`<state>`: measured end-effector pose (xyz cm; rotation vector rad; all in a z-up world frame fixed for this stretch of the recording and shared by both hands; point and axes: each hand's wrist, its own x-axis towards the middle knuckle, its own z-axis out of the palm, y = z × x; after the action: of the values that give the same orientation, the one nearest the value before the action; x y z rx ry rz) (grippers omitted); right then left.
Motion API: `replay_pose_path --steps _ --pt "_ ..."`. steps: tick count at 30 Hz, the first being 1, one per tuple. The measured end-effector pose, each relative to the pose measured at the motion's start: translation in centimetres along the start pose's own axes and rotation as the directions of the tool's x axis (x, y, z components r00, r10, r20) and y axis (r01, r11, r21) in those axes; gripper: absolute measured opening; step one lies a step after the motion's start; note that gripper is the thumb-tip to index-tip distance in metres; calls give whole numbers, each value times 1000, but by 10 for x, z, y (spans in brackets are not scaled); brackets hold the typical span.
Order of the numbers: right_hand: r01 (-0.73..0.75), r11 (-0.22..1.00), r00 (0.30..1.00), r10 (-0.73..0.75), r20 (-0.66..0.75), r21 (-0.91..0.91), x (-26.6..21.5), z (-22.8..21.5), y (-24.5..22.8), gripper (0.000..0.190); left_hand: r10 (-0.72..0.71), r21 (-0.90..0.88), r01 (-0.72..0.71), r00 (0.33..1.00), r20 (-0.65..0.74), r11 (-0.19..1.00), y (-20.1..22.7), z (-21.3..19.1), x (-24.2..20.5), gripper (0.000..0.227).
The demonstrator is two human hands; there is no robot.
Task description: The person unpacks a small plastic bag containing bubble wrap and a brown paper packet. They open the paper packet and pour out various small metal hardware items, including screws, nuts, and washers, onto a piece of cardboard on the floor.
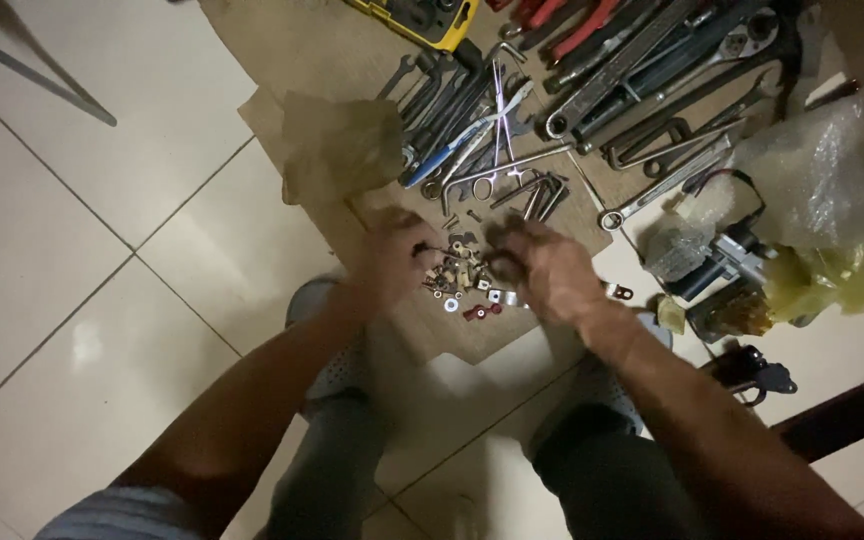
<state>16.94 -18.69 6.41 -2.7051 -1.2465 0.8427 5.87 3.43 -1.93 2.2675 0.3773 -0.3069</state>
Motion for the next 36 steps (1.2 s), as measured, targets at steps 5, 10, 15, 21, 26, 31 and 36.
replay_pose_path --steps 5,10,15,21,26,31,36 --pt "67 994 998 -68 3 90 -7 69 12 62 -109 -216 95 992 -57 972 12 -21 -21 24" --pt "-9 825 998 42 -46 565 -17 58 -2 29 -139 -82 137 990 -23 987 0 -27 -19 24" --pt "89 926 960 19 -280 366 7 19 -8 31 -256 33 257 966 -28 966 14 -26 -19 25" --pt "-11 969 997 30 -73 246 24 20 -21 35 -153 191 151 988 -3 970 24 -26 -19 23" --pt "122 804 988 -43 -148 582 23 28 1 29 -123 210 113 992 33 971 18 -22 -16 16" --pt "80 800 994 -19 -109 595 14 19 7 28 -196 79 203 976 -92 976 33 -39 -23 26" --pt "19 791 998 23 -60 611 9 11 6 26 -267 75 305 908 -323 949 40 -75 -17 24"
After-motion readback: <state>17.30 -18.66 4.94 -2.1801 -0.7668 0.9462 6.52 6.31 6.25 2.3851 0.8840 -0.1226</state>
